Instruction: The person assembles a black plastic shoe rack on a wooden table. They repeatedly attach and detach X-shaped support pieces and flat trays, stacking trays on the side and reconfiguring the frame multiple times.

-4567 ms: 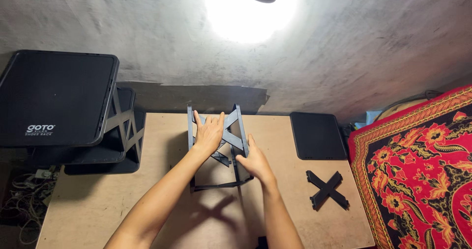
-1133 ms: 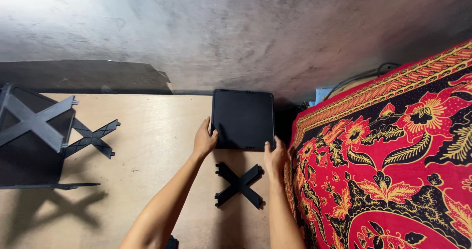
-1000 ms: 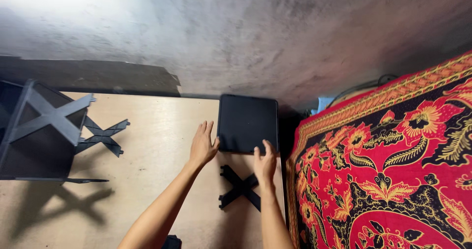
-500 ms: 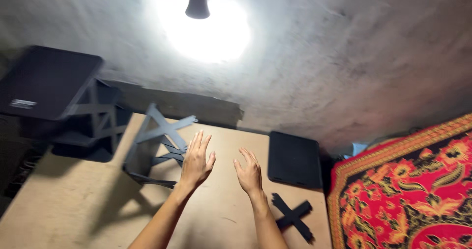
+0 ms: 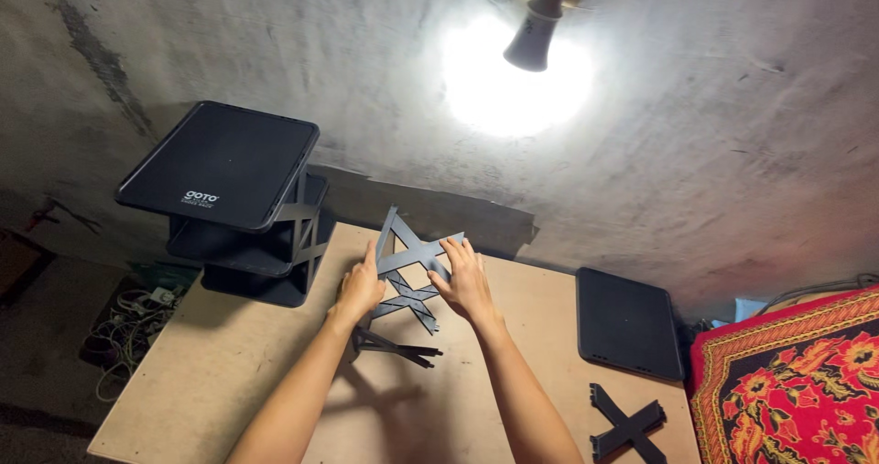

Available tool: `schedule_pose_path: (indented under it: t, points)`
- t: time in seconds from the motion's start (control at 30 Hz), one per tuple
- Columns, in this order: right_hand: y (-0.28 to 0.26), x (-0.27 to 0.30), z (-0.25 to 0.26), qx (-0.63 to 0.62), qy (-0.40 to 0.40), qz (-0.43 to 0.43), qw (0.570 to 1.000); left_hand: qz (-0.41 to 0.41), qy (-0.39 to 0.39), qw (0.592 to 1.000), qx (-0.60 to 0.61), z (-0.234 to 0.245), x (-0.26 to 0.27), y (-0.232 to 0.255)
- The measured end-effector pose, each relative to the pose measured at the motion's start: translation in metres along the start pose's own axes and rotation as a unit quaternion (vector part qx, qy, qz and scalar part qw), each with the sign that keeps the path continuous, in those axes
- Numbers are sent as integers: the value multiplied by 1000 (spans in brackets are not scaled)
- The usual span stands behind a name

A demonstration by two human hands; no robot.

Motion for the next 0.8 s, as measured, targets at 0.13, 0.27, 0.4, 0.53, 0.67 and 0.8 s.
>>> schedule_pose_path:
  t: [0.13, 0.27, 0.4, 0.53, 0.67, 0.8]
  points:
    - [-3, -25, -18, 45, -61, -8, 997, -23, 26, 999, 22, -14, -1, -12]
    - [-6, -30, -31, 122, -127, -32, 984, -44, 21, 998, 47, -13, 23, -11]
    - [-3, -21, -35, 147, -180, -104, 967, -39, 4, 997, 62, -1, 46, -1]
    - [9, -16, -34, 143, -186, -102, 967, -43, -15, 996, 78, 9, 57, 9]
    - [23, -17, -34, 144, -199, -86, 966, -53, -14, 996, 71, 15, 55, 18]
    - [22, -17, -36, 153, -187, -65, 968, -64, -5, 995, 81, 14, 54, 14]
Point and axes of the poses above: each hand's wrist, its own x-axis away from the middle knuckle, its own z-axis out of the back of the hand, y = z × x, the point moved 3 cm from there along -x, towards the middle knuckle, and after that the axes turned 10 degrees about -x, right-handed, at the moved point
